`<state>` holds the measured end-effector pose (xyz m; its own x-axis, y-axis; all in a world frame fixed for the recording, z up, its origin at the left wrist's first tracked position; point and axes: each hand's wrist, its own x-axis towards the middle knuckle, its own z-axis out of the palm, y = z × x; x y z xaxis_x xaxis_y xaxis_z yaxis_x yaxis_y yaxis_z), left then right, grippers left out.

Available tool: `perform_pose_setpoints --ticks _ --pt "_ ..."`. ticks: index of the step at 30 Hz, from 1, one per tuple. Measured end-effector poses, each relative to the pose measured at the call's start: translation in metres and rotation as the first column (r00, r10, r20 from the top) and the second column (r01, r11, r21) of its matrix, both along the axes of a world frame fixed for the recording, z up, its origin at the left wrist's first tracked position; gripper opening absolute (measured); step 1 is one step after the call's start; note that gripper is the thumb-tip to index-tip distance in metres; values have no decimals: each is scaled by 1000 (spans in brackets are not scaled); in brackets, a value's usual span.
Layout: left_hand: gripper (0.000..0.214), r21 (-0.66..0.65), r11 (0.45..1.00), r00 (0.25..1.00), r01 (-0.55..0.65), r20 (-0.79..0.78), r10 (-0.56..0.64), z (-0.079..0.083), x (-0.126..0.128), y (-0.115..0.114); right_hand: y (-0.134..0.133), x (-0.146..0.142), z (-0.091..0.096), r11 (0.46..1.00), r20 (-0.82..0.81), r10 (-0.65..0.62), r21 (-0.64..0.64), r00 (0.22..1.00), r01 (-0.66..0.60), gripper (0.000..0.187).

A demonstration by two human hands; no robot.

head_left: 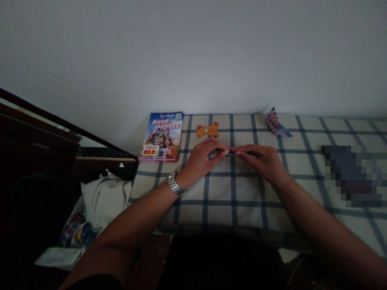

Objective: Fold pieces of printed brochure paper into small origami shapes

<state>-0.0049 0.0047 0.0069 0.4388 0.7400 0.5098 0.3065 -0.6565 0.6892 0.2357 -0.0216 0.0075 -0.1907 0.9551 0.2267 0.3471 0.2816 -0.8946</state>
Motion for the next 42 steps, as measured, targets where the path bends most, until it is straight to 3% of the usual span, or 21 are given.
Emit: perform_pose_setpoints --ticks 10,16,23,28,35,38,42 --pt "13 -15 1000 1000 -16 -27 15 -4 -1 1 1 0 1 996 30 -27 -81 999 29 29" --pt "16 -71 997 1000 -13 -27 11 -8 -1 5 1 -1 -1 979 -122 -16 -206 992 -10 34" --pt "15 -122 992 1000 -5 -16 4 -6 0 4 2 2 -2 987 -4 -27 -159 1000 26 36" --pt "17 -203 979 1000 12 11 -10 -10 1 5 3 1 -3 975 -103 -27 -224 994 3 38" --pt "20 -244 969 997 39 76 -21 -17 1 7 3 3 -6 995 -13 24 -99 1000 -25 41" --pt "20 -244 969 997 31 79 -12 -16 0 8 3 4 -7 997 57 69 -38 996 -67 51" --pt "25 -261 965 997 24 80 -3 -16 0 9 3 4 -7 998 102 60 -26 993 -57 50"
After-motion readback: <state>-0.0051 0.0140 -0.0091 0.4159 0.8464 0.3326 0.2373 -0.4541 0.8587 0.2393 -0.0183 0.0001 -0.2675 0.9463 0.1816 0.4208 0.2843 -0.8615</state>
